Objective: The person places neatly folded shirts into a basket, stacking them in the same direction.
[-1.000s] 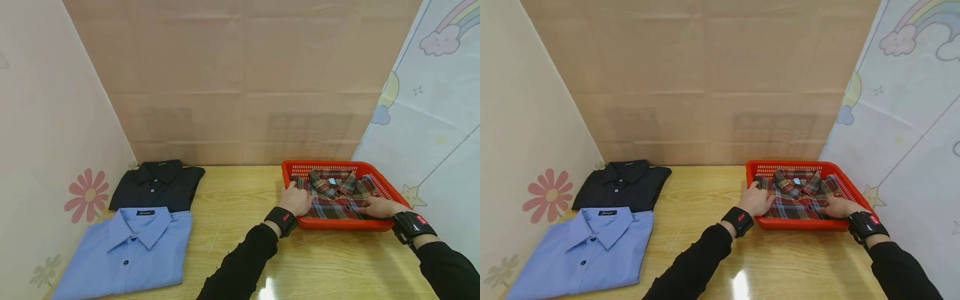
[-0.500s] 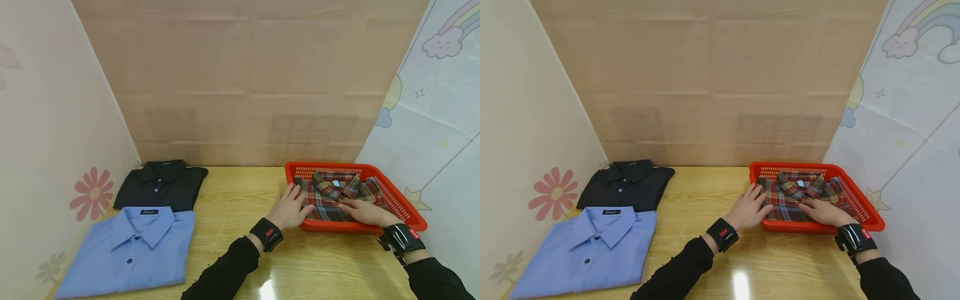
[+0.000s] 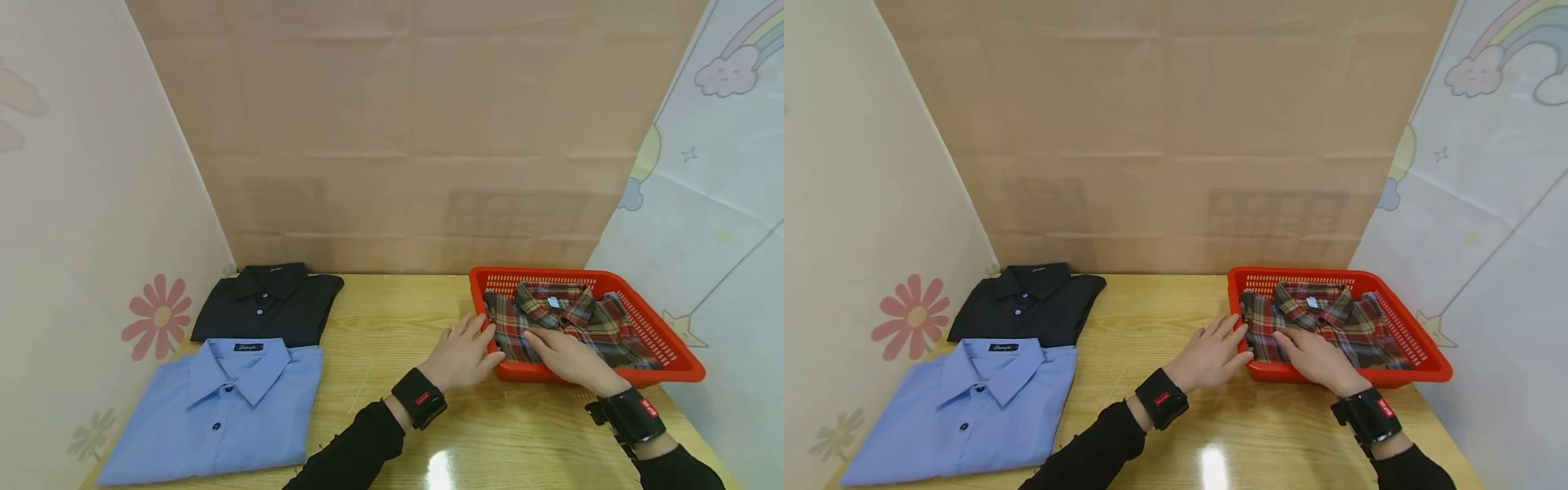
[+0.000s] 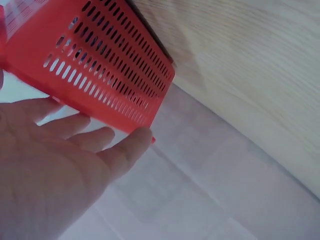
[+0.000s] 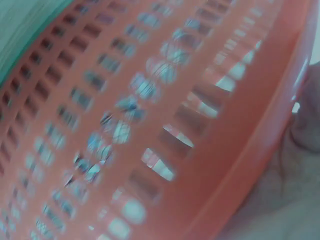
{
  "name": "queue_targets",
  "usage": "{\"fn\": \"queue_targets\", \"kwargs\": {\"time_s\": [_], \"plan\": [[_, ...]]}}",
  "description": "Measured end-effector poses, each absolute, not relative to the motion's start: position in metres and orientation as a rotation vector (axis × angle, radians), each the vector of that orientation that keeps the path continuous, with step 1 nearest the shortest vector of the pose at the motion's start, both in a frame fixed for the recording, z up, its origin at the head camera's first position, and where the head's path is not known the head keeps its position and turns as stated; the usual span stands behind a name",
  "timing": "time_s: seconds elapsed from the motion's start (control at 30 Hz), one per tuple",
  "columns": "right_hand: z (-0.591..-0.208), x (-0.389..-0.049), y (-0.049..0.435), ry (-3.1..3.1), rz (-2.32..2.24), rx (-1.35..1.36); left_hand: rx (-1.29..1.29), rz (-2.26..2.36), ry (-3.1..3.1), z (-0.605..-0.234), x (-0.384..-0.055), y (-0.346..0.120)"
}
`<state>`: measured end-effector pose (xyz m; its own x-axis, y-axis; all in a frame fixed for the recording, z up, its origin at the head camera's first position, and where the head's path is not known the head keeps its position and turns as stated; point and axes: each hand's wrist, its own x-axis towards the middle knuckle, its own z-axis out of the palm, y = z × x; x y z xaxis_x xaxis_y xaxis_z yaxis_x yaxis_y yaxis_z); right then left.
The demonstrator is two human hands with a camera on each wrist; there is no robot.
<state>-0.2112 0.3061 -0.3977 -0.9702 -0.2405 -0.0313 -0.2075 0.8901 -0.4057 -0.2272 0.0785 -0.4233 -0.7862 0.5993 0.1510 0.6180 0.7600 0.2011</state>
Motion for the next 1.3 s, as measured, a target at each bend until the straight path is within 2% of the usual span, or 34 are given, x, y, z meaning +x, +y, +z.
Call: {"fn": "queue_targets", "kwargs": {"time_s": [0.33, 0.77, 1.3], "plan": [[-0.408, -0.206, 0.256, 3.13, -0.649, -0.38, -1.045, -0.337, -2.925, -0.41, -0.217, 0.05], [-0.424, -0.21, 0.201, 3.459, -0.519, -0.686, -1.01, -0.504, -2.906, -0.406, -0.212, -0.006], [-0.426, -0.204, 0.17, 3.406, -0.653, -0.656, -0.816, -0.787, -2.89, -0.41, -0.195, -0.086]]}}
